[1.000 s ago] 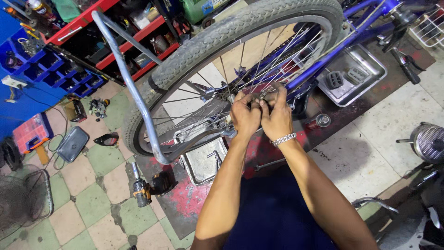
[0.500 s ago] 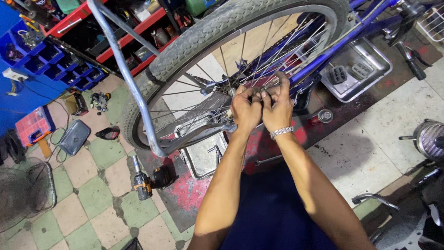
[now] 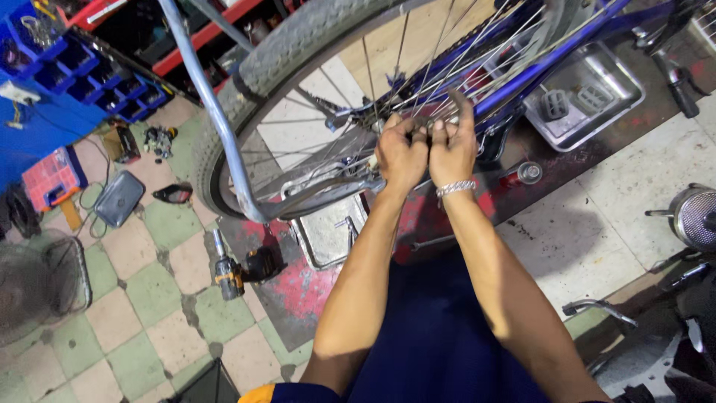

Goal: The person uses a wrench to tighten the axle nuts on the rear wheel of a bicycle mounted on a repair stand. The person rotates the wheel to access different parts of the axle and continues tightening the nuts throughout the clip.

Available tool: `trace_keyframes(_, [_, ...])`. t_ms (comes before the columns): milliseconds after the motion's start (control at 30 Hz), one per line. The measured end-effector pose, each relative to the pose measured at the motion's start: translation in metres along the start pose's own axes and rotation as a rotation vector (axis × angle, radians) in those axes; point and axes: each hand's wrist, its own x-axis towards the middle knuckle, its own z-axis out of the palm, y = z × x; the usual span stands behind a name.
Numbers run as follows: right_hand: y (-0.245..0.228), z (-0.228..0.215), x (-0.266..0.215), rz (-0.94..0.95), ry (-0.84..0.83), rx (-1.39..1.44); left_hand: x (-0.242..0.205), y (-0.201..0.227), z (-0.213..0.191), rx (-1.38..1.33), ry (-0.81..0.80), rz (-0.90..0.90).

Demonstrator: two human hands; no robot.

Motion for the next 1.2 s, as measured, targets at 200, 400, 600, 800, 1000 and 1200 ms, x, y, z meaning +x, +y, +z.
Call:
trace_keyframes(200, [-0.016,-0.015,-0.01,-0.131,-0.053,-0.276,0.0,-0.003,0.004,-0.018,0.025,0.038])
trace_keyframes(400, [0.002,-0.008,-0.002,-0.132,-0.026,-0.072,0.002,-0.004,0.005,0.013,0.029,0.031])
trace_keyframes(600, [0.003,-0.007,0.004,-0.06,-0.074,-0.056,0.003,-0.002,0.001,-0.009,-0.009,-0.021])
trace_keyframes(800, [-0.012,-0.012,-0.01,-0.261,-0.026,-0.282,0.001,0.002,0.0,-0.023,0.023,0.039])
trace_keyframes(1000, [0.001,-0.006,0.005,0.054,-0.136,0.27,0.001,0.005,-0.005,-0.01,-0.004,0.031])
trace_keyframes(1200, [-0.02,-0.027,-0.007,0.06,-0.166,-0.276,0.0,-0.008,-0.001,-0.023,0.023,0.098])
